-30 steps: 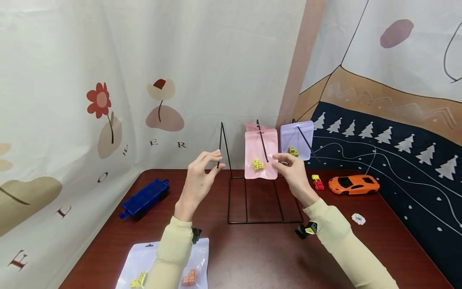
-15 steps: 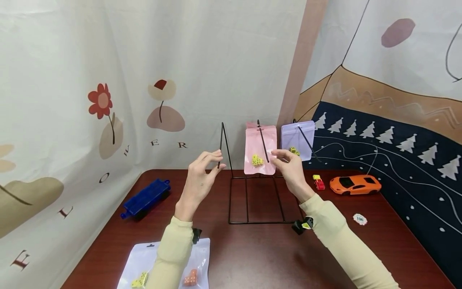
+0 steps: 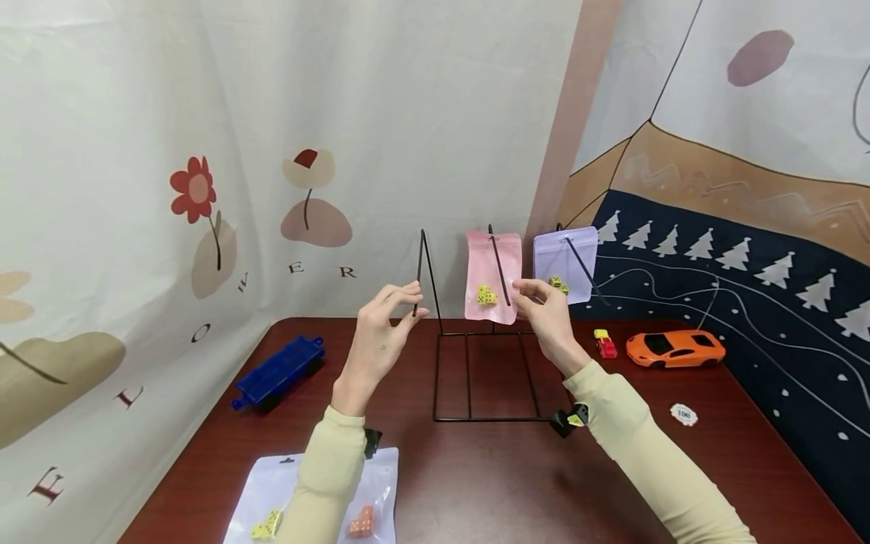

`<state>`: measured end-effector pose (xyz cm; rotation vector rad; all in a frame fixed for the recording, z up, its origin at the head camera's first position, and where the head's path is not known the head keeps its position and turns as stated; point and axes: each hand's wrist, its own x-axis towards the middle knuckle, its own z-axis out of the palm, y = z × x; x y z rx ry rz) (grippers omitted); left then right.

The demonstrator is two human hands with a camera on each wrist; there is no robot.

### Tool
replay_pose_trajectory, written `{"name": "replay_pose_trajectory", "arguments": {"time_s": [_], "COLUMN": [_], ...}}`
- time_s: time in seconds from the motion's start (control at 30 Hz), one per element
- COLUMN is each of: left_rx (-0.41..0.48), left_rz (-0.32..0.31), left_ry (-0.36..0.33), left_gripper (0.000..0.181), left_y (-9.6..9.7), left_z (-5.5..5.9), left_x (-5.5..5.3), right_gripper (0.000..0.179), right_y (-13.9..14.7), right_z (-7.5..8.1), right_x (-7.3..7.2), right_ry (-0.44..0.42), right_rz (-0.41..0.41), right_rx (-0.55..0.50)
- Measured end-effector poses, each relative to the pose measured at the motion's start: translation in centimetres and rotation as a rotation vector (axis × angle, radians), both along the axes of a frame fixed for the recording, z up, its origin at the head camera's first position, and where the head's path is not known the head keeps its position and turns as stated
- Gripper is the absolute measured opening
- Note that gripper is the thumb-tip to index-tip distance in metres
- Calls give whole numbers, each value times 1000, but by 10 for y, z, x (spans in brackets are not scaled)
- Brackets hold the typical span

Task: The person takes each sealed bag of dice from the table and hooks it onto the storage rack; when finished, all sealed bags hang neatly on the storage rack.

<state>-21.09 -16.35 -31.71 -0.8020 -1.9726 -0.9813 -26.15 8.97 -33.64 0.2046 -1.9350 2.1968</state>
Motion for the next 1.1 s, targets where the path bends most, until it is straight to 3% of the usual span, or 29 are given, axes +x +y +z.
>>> {"name": "replay_pose_trajectory", "arguments": {"time_s": [0.27, 0.63, 1.1], "left_rx": [-3, -8, 10], "left_rz": [-1, 6, -7], "left_ry": [9, -19, 33], "left_gripper": [18, 18, 20], "left_y": [1, 2, 2], "left_z": [0, -1, -2], "left_x": [-1, 0, -3], "right_gripper": [25, 25, 23], "right_y": [6, 12, 28], "right_z": [-3, -5, -8], "right_x": [3, 7, 33], "right_ry": [-20, -5, 176], "right_rz": [32, 30, -172], "right_rx": [-102, -112, -48]}}
